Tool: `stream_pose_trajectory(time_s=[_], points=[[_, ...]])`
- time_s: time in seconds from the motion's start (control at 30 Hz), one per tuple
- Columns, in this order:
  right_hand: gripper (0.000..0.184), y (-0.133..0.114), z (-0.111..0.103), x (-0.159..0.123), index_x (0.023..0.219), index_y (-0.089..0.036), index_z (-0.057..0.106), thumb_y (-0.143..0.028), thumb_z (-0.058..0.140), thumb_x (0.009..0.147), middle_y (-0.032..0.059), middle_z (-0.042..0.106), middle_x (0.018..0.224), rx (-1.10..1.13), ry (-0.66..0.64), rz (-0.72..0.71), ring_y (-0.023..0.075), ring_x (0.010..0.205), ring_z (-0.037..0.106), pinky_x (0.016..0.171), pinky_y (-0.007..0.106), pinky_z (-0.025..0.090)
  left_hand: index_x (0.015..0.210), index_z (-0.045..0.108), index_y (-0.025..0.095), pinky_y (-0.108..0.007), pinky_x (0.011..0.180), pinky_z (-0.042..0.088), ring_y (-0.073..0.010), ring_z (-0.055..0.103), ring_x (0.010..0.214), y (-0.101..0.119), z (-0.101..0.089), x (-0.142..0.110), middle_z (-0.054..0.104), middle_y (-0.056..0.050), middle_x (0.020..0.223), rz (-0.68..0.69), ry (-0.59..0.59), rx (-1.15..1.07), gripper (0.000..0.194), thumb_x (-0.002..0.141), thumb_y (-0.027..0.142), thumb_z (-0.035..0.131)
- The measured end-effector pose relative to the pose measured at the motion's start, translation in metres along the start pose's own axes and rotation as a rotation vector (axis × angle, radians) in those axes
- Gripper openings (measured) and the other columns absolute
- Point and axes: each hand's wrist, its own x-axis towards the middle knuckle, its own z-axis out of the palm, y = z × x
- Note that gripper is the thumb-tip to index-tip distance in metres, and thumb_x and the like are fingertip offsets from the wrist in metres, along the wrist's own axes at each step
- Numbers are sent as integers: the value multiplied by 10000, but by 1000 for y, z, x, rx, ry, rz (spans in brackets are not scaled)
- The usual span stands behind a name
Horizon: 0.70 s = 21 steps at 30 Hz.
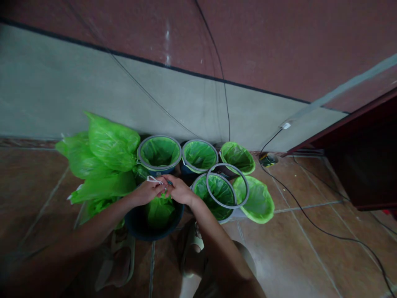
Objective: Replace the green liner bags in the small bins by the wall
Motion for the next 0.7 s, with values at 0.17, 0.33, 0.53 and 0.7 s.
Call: stream_pose_trajectory(time_s=[0.17,0.33,0.53,0.7], points=[[204,10,-1,3,1011,-161,630,-191,462,899,2,665,852,-63,26,-2,75,611,546,591,185,451,751,601,177,-231,533,419,-112,528,498,0,1,1,559,31,535,-66,69,-3,120,786,213,491],[154,7,-2,0,909,-157,697,-221,572,845,-1,662,760,-293,210,56,98,628,537,598,199,408,778,629,150,-251,558,484,-136,616,551,3,3,2,649,1,595,-310,184,-306,122,691,235,629],[147,-7,0,-6,768,-158,696,-253,605,834,-32,591,602,-364,168,40,82,544,486,553,195,350,724,674,127,-245,555,456,-133,600,567,2,-2,0,660,-14,594,-390,305,-466,235,542,249,756],[138,-8,0,-8,707,-161,691,-211,615,811,-30,599,580,-419,112,85,78,517,476,530,199,325,660,679,144,-262,635,476,-143,607,622,-4,-6,1,671,-6,635,-193,260,-234,130,562,224,709]])
